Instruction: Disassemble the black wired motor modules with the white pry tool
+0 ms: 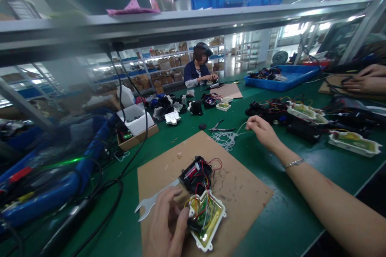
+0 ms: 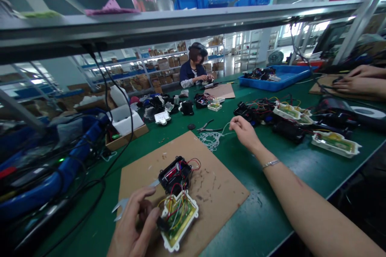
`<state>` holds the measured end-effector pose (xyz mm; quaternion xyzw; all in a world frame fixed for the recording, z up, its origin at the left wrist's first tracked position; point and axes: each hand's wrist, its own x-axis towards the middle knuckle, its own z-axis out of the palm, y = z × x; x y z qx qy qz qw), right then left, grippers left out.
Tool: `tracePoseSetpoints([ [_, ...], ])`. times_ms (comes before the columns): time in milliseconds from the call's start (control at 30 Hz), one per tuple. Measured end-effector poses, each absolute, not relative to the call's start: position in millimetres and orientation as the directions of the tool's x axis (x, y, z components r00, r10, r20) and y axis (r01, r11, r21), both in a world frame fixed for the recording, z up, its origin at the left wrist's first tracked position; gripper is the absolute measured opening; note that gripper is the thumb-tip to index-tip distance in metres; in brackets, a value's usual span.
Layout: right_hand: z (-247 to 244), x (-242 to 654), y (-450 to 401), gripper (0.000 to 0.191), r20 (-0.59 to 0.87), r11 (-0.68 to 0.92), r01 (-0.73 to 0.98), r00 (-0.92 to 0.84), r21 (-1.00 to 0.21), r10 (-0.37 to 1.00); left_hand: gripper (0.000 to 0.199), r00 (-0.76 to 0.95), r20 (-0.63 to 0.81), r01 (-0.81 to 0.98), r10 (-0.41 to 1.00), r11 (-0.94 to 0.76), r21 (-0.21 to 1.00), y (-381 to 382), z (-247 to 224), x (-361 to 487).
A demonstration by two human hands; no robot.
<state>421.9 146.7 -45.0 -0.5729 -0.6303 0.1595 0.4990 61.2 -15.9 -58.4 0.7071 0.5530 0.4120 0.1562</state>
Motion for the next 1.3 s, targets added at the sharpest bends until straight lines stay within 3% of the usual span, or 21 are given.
tracePoseSetpoints([
  [100,-37,417,143,0.017,0.460,0.337,0.420,0.236,-0.843,0.856,0.032,0.049,0.406,0.635,0.913,-0.342,0.693,-17,-54,64],
  [233,-20,406,128,0.023,0.423,0.356,0.291,0.216,-0.888,0.880,0.030,0.062,0.401,0.631,0.914,-0.347,0.694,-19,-51,64],
  [400,12,386,97,0.025,0.337,0.324,0.163,0.054,-0.932,0.940,0.030,0.137,0.425,0.656,0.895,-0.403,0.638,-18,-51,60],
  [600,44,347,58,0.022,0.232,0.244,0.068,-0.149,-0.967,0.961,0.028,0.081,0.501,0.601,0.862,-0.443,0.665,-13,-31,64],
  [700,46,318,36,0.023,0.074,0.076,-0.003,-0.300,-0.997,0.951,0.033,0.109,0.425,0.486,0.899,-0.421,0.765,-18,-9,74],
  [833,41,285,10,0.028,-0.082,-0.145,-0.076,-0.537,-0.987,0.839,0.048,0.264,0.310,0.212,0.913,-0.369,0.905,-28,13,89],
  [933,36,274,-1,0.028,-0.111,-0.200,-0.081,-0.607,-0.977,0.787,0.034,0.296,0.136,0.088,0.945,-0.169,0.982,-33,16,91],
  [1100,15,270,-5,0.027,-0.089,-0.085,0.035,-0.584,-0.996,0.807,0.028,0.275,-0.010,0.078,0.961,-0.012,0.997,-38,4,81],
  [1300,-17,266,-16,0.024,0.094,0.258,0.337,-0.435,-0.905,0.896,0.023,0.228,0.004,0.231,0.974,-0.058,0.971,-44,-23,75],
])
